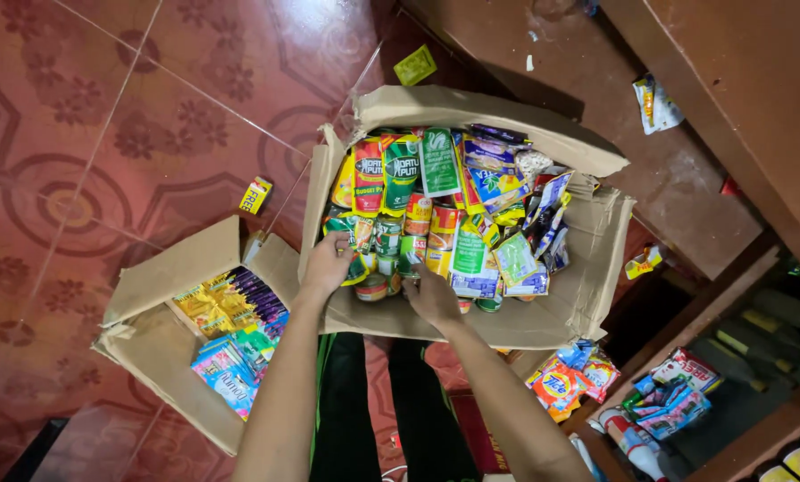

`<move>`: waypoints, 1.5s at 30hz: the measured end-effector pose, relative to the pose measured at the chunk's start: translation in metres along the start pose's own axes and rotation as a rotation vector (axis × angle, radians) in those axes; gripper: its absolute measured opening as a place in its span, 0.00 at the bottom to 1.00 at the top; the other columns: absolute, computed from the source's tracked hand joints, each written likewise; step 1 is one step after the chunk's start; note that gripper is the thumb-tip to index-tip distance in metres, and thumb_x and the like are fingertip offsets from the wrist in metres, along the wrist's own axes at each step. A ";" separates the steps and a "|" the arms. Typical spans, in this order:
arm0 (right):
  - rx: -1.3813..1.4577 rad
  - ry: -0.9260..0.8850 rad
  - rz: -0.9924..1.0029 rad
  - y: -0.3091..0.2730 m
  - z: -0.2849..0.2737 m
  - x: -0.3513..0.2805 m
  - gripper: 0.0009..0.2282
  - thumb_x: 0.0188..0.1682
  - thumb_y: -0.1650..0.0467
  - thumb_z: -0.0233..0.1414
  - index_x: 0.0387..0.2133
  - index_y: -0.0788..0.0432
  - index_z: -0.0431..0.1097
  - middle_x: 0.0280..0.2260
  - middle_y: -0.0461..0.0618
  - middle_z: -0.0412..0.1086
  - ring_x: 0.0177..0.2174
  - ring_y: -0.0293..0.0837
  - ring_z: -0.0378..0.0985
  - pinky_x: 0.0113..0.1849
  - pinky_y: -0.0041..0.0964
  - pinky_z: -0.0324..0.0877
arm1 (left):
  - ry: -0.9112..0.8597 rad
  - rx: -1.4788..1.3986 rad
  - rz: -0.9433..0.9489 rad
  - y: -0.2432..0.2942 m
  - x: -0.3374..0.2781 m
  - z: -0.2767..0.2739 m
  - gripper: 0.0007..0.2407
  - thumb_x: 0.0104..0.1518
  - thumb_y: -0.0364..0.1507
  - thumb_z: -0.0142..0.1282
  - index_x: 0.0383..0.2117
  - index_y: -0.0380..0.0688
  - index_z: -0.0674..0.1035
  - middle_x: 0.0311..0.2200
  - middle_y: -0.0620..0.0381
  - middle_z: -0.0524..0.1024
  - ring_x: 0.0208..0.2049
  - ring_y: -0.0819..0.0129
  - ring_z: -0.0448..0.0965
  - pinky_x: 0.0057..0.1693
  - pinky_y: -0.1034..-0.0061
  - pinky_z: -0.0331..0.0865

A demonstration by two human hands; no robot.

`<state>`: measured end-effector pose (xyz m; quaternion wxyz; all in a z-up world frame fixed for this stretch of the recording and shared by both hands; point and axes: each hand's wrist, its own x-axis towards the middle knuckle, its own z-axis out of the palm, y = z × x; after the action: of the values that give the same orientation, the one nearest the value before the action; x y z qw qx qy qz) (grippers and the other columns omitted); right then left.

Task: Organizing and stocking small grocery items from cardboard boxes onto wooden shelves.

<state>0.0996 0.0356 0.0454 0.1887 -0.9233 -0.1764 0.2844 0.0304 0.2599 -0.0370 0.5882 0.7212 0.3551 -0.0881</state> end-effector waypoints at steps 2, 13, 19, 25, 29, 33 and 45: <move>0.020 -0.037 0.061 -0.016 -0.012 -0.002 0.18 0.49 0.63 0.54 0.49 0.59 0.68 0.32 0.62 0.77 0.36 0.61 0.80 0.39 0.55 0.73 | 0.000 -0.004 -0.009 0.000 0.001 0.002 0.15 0.55 0.28 0.58 0.50 0.42 0.78 0.42 0.49 0.83 0.41 0.57 0.84 0.50 0.66 0.75; 0.023 0.217 -0.008 0.064 -0.007 0.000 0.19 0.49 0.60 0.56 0.45 0.61 0.64 0.27 0.63 0.75 0.30 0.66 0.78 0.33 0.60 0.72 | 0.001 0.017 0.113 0.014 0.012 0.038 0.12 0.56 0.28 0.57 0.45 0.39 0.79 0.39 0.48 0.84 0.43 0.58 0.85 0.52 0.67 0.75; 0.090 0.345 0.100 0.119 -0.024 -0.030 0.17 0.49 0.59 0.56 0.29 0.62 0.65 0.22 0.64 0.71 0.27 0.68 0.76 0.29 0.62 0.69 | -0.035 0.088 0.197 0.095 -0.011 0.090 0.11 0.58 0.29 0.56 0.44 0.39 0.79 0.37 0.45 0.83 0.40 0.55 0.85 0.50 0.65 0.75; 0.034 0.550 0.134 0.195 -0.058 -0.058 0.16 0.49 0.61 0.60 0.22 0.60 0.67 0.18 0.62 0.70 0.22 0.66 0.75 0.27 0.60 0.70 | -0.134 0.164 0.388 0.116 -0.002 0.198 0.11 0.59 0.29 0.53 0.44 0.37 0.78 0.40 0.43 0.82 0.42 0.51 0.85 0.50 0.64 0.76; 0.232 0.565 0.110 0.220 -0.088 -0.083 0.19 0.50 0.60 0.57 0.17 0.61 0.69 0.18 0.61 0.71 0.21 0.61 0.77 0.27 0.56 0.71 | -0.135 0.330 0.642 0.131 0.005 0.277 0.16 0.54 0.28 0.54 0.48 0.38 0.79 0.48 0.39 0.79 0.50 0.45 0.78 0.56 0.57 0.71; 0.024 0.433 -0.044 0.230 -0.113 -0.092 0.13 0.49 0.61 0.56 0.23 0.56 0.77 0.19 0.62 0.72 0.21 0.63 0.76 0.27 0.58 0.71 | -0.253 0.803 0.453 0.189 -0.011 0.324 0.23 0.52 0.29 0.54 0.57 0.40 0.70 0.54 0.36 0.70 0.49 0.37 0.75 0.52 0.51 0.71; 0.415 0.364 0.232 0.261 -0.102 -0.079 0.20 0.51 0.60 0.57 0.17 0.65 0.71 0.17 0.59 0.69 0.18 0.55 0.73 0.27 0.49 0.68 | 0.045 0.788 0.523 0.191 -0.002 0.370 0.16 0.49 0.39 0.67 0.39 0.44 0.80 0.44 0.40 0.76 0.45 0.40 0.78 0.44 0.49 0.74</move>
<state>0.1556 -0.2502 0.0426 0.3682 -0.9147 0.0292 0.1638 0.2543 -0.0883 0.0062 0.2643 0.9564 0.1138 -0.0497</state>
